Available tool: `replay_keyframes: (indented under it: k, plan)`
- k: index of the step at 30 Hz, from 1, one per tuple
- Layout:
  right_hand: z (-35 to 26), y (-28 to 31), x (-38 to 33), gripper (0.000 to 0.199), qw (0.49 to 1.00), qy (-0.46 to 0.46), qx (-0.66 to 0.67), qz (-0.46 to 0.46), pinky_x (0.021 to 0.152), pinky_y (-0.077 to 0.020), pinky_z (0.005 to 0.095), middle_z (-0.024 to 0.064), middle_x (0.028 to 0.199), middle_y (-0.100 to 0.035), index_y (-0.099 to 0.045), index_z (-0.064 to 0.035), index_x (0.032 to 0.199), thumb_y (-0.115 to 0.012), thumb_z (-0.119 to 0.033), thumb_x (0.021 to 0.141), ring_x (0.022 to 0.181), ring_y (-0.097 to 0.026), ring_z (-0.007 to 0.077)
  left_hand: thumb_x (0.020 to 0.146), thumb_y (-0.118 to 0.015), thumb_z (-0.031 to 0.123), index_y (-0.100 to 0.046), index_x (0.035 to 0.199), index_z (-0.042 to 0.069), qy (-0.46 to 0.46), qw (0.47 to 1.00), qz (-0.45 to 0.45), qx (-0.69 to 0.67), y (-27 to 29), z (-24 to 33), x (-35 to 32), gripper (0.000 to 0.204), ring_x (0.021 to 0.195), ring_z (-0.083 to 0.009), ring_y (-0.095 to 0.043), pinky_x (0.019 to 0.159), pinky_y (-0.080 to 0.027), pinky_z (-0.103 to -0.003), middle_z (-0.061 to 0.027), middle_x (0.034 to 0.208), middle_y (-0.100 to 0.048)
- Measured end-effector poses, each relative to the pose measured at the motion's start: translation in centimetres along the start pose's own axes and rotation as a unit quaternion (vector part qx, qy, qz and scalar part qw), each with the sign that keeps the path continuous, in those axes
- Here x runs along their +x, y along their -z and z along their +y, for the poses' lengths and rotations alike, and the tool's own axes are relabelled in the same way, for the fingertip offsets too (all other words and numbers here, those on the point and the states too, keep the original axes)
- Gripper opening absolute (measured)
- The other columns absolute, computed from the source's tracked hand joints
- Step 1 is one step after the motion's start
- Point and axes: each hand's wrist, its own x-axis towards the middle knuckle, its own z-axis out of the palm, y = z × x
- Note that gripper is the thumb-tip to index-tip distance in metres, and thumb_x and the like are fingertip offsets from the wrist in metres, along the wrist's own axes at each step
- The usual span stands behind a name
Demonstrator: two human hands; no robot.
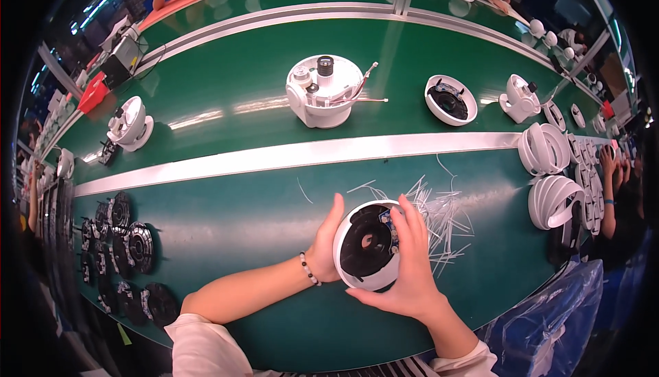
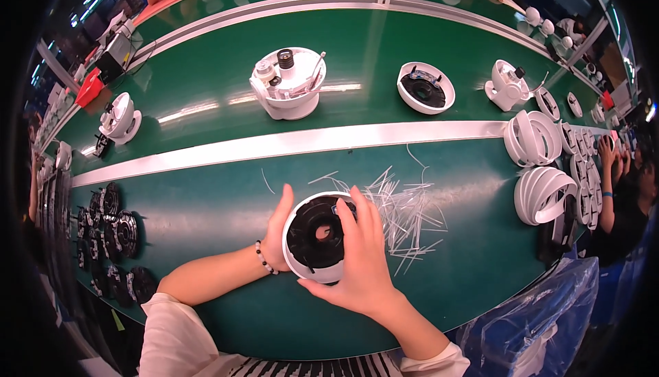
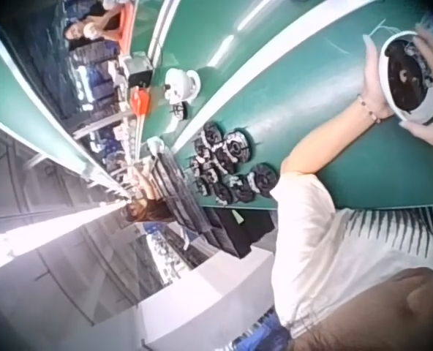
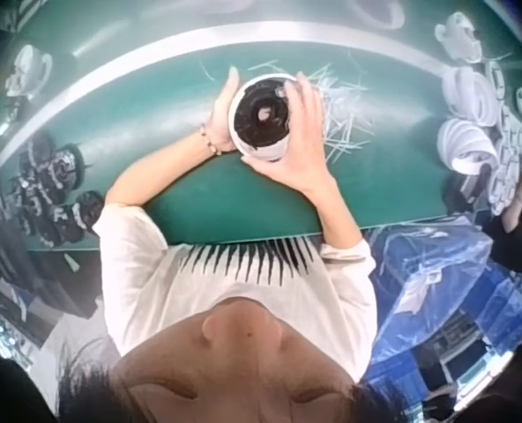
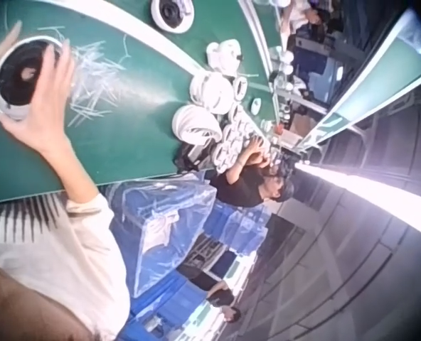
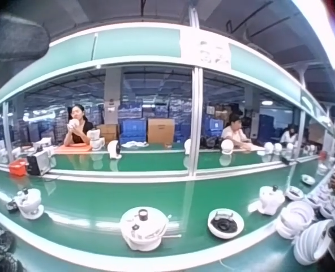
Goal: Assembling electronic camera units by fitting sensor modules into housing components on a production line.
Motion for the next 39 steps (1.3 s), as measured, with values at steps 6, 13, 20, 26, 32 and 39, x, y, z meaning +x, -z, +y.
replay_keyframes:
  k: [6,13,20,26,32,39]
  plan:
    - [-0.2,-0.2,0.1,0.114,0.996,-0.029,-0.078,-0.007,0.093,-0.0249,0.0464,0.0232,0.127,-0.021,-0.015,0.0032,0.127,-0.08,-0.039,0.043,0.116,-0.025,0.0391,0.077,-0.016,0.068,-0.038,0.121,0.008,0.017,1.0,0.011,0.019,0.0,0.2,0.0,0.078,0.106,-0.0211,-0.047,0.091,-0.038,-0.035,-0.0104,0.117,-0.046]
    - [-0.1,0.5,0.9,0.109,0.996,0.002,-0.077,-0.038,0.09,-0.0278,0.0451,0.0229,0.122,-0.028,-0.02,0.0069,0.123,-0.078,-0.04,0.044,0.111,-0.031,0.0383,0.078,-0.018,0.066,-0.04,0.12,0.008,0.019,0.998,0.008,0.051,0.3,0.6,0.0,0.075,0.104,-0.0202,-0.048,0.09,-0.039,-0.034,-0.0098,0.116,-0.047]
    - [0.4,-0.8,0.5,0.114,0.996,-0.062,-0.063,0.002,0.092,-0.0265,0.0443,0.0237,0.125,-0.025,-0.019,0.0071,0.125,-0.079,-0.044,0.042,0.113,-0.03,0.038,0.078,-0.021,0.066,-0.038,0.122,0.008,-0.005,0.999,0.015,0.038,-0.1,0.1,0.0,0.074,0.107,-0.022,-0.045,0.091,-0.038,-0.036,-0.0098,0.119,-0.045]
    - [-0.6,-1.9,-0.2,0.108,0.99,-0.065,-0.099,0.072,0.084,-0.0312,0.0434,0.0213,0.118,-0.031,-0.024,0.0088,0.121,-0.078,-0.044,0.042,0.103,-0.037,0.0364,0.077,-0.032,0.063,-0.036,0.123,0.008,-0.019,0.997,0.012,0.071,1.0,-0.5,-0.6,0.072,0.108,-0.0235,-0.044,0.092,-0.036,-0.039,-0.0106,0.12,-0.043]
    - [-0.4,-2.8,-0.9,0.114,0.988,-0.055,-0.096,0.111,0.09,-0.0262,0.0449,0.0253,0.124,-0.024,-0.016,0.0083,0.126,-0.077,-0.043,0.045,0.11,-0.031,0.0383,0.074,-0.047,0.032,-0.04,0.116,0.003,-0.046,0.998,-0.022,0.043,-0.1,-0.3,-0.9,0.051,0.098,-0.0219,-0.051,0.086,-0.042,-0.035,-0.0125,0.11,-0.049]
    - [-2.1,-2.4,0.6,0.118,0.992,0.003,-0.065,0.112,0.094,-0.0235,0.0449,0.0256,0.127,-0.022,-0.015,0.0078,0.127,-0.078,-0.045,0.043,0.116,-0.027,0.0381,0.074,-0.048,0.034,-0.04,0.116,0.002,-0.056,0.995,-0.032,0.075,-0.8,1.4,-2.7,0.054,0.095,-0.0218,-0.052,0.085,-0.043,-0.034,-0.0126,0.109,-0.05]
